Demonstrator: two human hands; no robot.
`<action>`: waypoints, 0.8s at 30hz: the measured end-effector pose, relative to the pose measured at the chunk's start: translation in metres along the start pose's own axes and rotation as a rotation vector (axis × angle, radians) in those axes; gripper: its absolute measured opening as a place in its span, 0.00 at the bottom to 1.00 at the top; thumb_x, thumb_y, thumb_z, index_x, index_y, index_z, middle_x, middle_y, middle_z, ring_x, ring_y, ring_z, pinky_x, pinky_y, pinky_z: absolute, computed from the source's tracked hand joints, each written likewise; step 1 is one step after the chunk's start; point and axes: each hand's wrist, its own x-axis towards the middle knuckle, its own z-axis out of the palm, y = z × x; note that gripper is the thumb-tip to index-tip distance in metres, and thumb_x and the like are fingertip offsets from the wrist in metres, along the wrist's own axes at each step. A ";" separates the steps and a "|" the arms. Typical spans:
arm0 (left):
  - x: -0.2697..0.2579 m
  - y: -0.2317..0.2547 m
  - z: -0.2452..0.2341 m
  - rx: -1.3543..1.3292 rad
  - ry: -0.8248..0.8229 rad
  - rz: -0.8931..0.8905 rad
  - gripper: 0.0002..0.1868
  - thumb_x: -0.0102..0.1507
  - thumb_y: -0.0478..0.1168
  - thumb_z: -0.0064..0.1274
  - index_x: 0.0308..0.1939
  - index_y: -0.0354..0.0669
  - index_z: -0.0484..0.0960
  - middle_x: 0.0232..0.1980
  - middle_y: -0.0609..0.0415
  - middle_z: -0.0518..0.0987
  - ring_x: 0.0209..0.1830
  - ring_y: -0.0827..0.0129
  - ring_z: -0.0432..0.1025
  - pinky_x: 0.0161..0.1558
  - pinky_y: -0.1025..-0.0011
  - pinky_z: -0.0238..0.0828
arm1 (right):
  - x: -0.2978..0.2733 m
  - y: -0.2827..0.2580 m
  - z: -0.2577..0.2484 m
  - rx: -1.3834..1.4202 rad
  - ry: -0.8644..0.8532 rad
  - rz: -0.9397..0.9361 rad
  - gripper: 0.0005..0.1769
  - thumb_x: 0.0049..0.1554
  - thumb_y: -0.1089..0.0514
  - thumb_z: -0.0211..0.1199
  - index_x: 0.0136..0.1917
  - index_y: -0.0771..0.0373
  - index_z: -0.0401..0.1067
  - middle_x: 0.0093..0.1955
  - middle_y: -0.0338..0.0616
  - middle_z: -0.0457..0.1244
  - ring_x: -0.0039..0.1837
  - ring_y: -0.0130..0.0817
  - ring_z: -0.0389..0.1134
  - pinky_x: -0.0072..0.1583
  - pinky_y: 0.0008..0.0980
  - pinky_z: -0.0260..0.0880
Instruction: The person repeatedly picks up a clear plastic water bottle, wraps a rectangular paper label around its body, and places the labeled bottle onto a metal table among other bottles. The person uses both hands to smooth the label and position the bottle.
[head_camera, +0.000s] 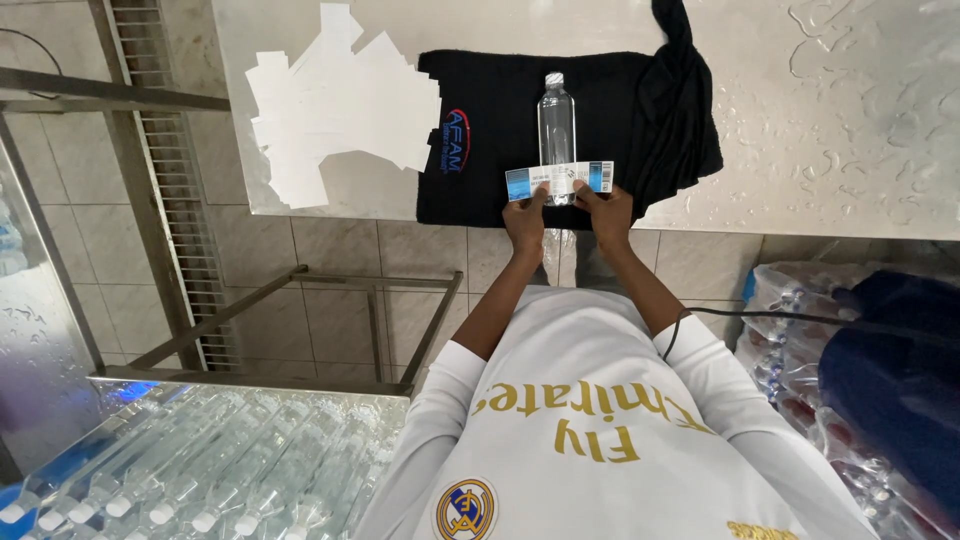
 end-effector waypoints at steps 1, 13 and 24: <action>0.006 -0.007 -0.001 0.001 -0.007 0.005 0.18 0.62 0.51 0.74 0.37 0.44 0.83 0.34 0.59 0.76 0.38 0.73 0.71 0.45 0.63 0.68 | -0.001 0.005 0.000 0.005 0.005 -0.005 0.08 0.58 0.57 0.82 0.48 0.59 0.84 0.40 0.45 0.73 0.46 0.31 0.78 0.55 0.34 0.83; -0.065 0.093 -0.002 -0.302 -0.054 -0.045 0.14 0.64 0.45 0.74 0.45 0.44 0.87 0.37 0.58 0.78 0.38 0.73 0.78 0.54 0.69 0.79 | -0.004 0.009 0.008 0.290 -0.156 0.141 0.43 0.57 0.59 0.84 0.77 0.60 0.62 0.55 0.44 0.67 0.57 0.32 0.73 0.65 0.38 0.81; -0.033 0.157 -0.057 -0.447 -0.547 0.289 0.51 0.68 0.52 0.70 0.86 0.44 0.56 0.84 0.30 0.63 0.86 0.37 0.55 0.83 0.43 0.52 | -0.050 -0.099 -0.050 0.083 -0.420 -0.220 0.44 0.58 0.61 0.79 0.81 0.65 0.60 0.61 0.52 0.71 0.61 0.28 0.70 0.64 0.41 0.76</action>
